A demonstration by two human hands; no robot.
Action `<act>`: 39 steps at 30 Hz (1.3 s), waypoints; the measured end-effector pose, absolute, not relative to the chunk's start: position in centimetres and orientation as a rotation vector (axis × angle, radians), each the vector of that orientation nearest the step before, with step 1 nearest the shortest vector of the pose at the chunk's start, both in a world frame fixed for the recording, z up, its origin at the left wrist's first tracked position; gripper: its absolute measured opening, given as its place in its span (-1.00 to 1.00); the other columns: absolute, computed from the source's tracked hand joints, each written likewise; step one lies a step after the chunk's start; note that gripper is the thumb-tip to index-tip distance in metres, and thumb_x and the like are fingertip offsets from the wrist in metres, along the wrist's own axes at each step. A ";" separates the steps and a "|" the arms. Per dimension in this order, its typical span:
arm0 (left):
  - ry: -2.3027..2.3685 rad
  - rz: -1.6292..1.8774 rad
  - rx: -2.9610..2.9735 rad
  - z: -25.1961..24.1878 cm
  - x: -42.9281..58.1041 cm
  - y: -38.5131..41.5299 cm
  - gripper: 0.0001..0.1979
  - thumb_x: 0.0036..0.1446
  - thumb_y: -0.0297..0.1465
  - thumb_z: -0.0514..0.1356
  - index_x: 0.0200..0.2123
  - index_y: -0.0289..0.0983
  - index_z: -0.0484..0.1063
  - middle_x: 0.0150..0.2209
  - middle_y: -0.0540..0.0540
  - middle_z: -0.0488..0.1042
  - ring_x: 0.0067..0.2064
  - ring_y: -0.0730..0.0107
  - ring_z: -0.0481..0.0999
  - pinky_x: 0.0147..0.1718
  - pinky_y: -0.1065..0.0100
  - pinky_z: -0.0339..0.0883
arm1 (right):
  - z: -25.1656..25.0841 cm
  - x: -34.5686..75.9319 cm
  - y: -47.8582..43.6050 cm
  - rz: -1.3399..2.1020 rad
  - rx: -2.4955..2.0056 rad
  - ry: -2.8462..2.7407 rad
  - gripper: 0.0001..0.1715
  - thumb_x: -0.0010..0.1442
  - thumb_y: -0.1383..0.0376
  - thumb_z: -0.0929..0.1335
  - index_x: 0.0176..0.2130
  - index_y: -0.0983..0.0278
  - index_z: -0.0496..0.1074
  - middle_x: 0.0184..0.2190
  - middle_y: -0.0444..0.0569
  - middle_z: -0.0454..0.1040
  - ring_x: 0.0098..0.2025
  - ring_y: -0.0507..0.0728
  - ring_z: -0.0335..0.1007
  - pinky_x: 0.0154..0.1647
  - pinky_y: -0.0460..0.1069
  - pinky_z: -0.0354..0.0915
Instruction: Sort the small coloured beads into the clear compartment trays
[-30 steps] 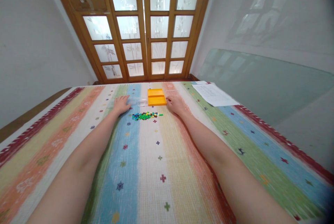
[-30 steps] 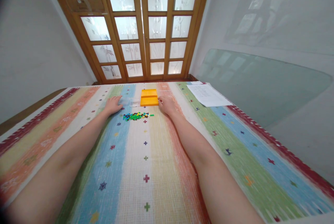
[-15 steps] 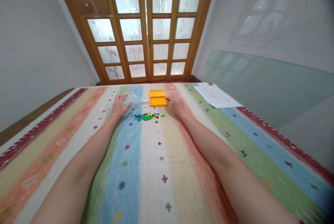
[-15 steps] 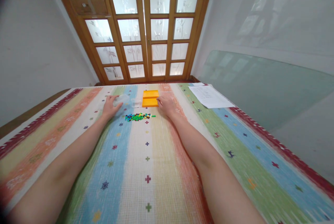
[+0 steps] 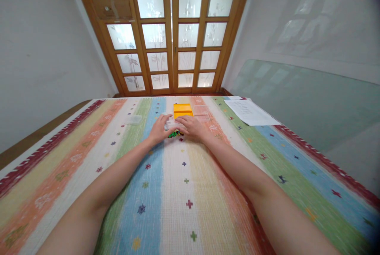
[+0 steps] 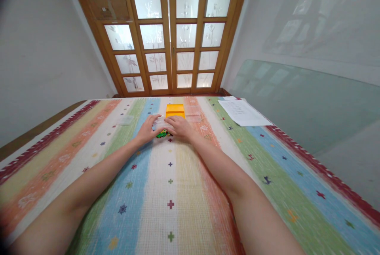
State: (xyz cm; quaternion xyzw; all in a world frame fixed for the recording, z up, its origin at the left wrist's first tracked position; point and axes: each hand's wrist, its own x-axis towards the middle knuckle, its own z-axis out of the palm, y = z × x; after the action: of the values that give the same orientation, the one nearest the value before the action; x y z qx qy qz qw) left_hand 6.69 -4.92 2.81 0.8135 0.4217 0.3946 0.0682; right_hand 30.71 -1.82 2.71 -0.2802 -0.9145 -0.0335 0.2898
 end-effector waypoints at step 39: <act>1.748 1.222 2.041 -0.9 -3.7 2.5 -0.08 0.06 -0.43 0.25 0.50 -0.11 0.11 0.23 -0.20 0.47 0.28 0.06 0.44 0.34 -0.09 0.27 | 1.3 35.1 1.6 -0.029 -1.734 -2.131 -0.52 0.46 0.23 0.24 0.22 0.26 0.52 0.13 0.17 0.55 0.15 0.32 0.43 0.20 0.10 0.25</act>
State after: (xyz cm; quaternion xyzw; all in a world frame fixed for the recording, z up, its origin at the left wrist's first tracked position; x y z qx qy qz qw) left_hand -3.73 2.52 -0.87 0.6882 0.5894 0.4122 0.0949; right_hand 35.09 1.64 1.35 -0.6190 -0.7606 -0.0104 0.1955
